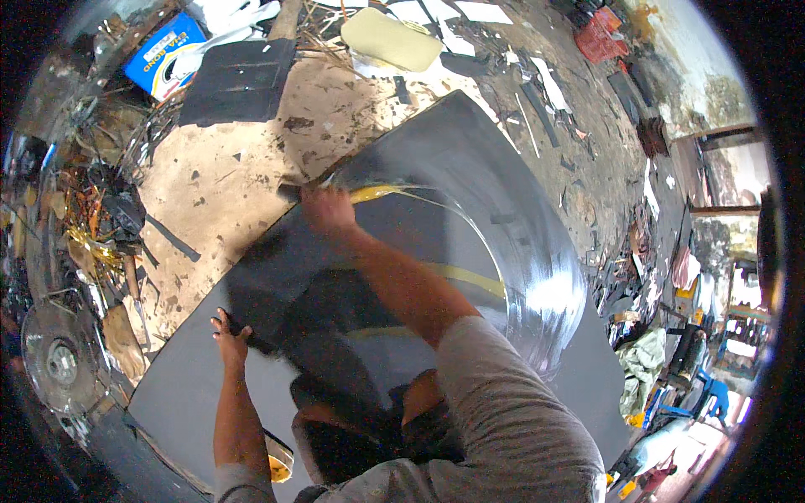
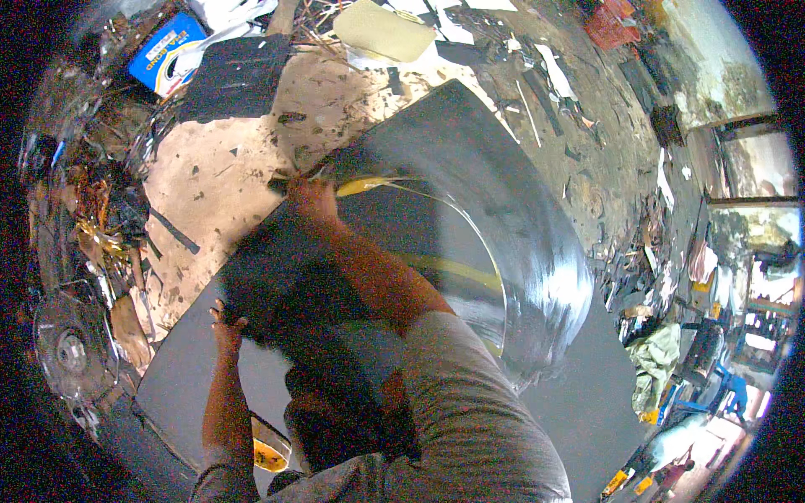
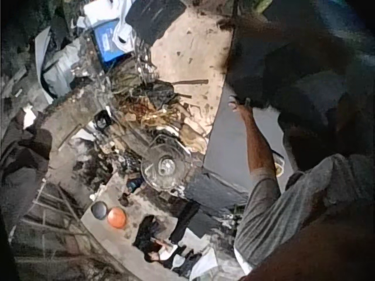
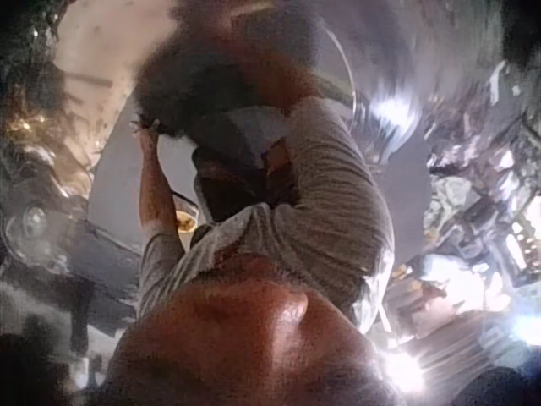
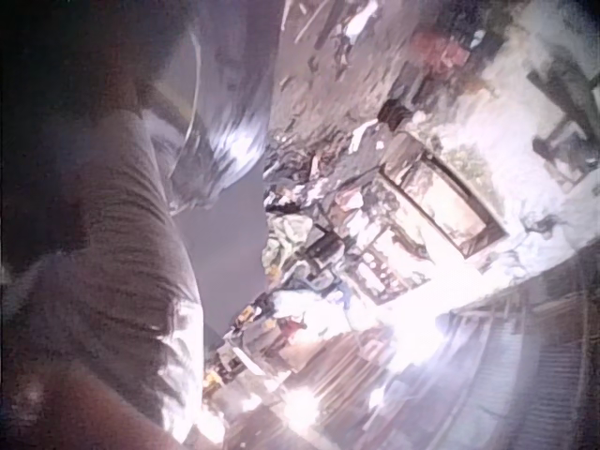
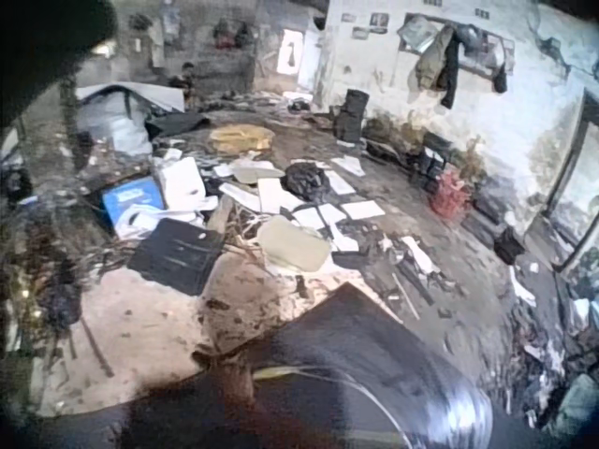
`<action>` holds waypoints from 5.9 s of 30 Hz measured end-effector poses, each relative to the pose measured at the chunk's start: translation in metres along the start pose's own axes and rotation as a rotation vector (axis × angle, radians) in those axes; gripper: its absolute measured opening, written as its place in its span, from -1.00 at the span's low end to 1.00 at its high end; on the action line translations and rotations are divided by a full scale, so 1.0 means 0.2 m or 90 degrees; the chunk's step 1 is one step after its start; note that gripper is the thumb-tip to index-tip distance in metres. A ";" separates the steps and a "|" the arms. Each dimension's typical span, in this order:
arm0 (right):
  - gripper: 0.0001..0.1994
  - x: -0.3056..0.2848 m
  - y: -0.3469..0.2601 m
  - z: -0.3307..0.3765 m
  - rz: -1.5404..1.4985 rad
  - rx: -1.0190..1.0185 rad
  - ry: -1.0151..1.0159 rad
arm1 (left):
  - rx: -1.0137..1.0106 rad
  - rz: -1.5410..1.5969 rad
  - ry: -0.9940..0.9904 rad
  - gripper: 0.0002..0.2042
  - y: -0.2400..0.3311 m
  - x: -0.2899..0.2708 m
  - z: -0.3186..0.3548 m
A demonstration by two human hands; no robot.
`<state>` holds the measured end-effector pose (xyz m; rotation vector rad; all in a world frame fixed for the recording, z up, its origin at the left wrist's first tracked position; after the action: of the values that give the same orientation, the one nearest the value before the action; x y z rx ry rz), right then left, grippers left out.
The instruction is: The person uses a scraper to spread a yellow adhesive from a container onto a large dark sheet laid on the floor. They repeatedly dip the scraper into the container and spread the adhesive in broad strokes across the sheet's surface.
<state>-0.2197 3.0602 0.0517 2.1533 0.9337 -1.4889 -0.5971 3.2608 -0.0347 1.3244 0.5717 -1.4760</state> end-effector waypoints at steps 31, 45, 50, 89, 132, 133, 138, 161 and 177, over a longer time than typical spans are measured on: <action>-0.73 -0.28 0.34 0.21 0.133 0.334 -0.141 | -0.020 0.047 0.046 -0.01 0.04 0.05 0.02; -0.56 -0.08 0.09 0.21 0.010 -0.203 -0.349 | -0.006 0.015 0.061 0.01 0.00 0.04 -0.02; -0.47 -0.32 0.95 0.50 -0.013 -0.026 -0.347 | 0.058 0.032 0.104 0.04 -0.04 0.07 -0.09; -0.56 -0.29 0.39 0.66 -0.026 0.506 -0.237 | -0.234 -0.008 0.104 0.10 -1.34 -0.16 0.27; -0.60 -1.55 0.72 3.60 -0.101 0.789 -0.177 | 0.002 0.149 0.061 -0.09 -1.27 -0.87 0.71; -0.60 -1.50 0.71 3.61 -0.072 0.829 -0.204 | 0.001 0.099 0.098 -0.10 -1.35 -0.96 0.73; -0.60 -1.18 0.51 3.37 -0.030 0.852 -0.120 | 0.001 -0.026 0.183 -0.08 -1.90 -1.06 0.75; -0.54 -0.15 -0.75 0.57 0.021 0.460 -0.228 | -0.166 0.024 0.022 0.37 -2.01 -0.58 0.49; -0.70 -0.28 -0.95 0.42 0.115 0.350 -0.082 | -0.204 0.053 -0.004 0.34 -1.97 -0.62 0.50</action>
<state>-0.4225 3.1267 0.0850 2.3787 0.2897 -1.9263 -1.0084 3.3615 -0.0009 1.0788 0.7077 -1.2594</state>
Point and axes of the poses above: each hand's wrist, its own z-axis away from the middle knuckle, its own x-axis out of the palm, y = z × x, the point moved 6 cm from there along -z, towards the middle knuckle, and after that the axes turned 14 degrees about y, right-handed, at the moved point
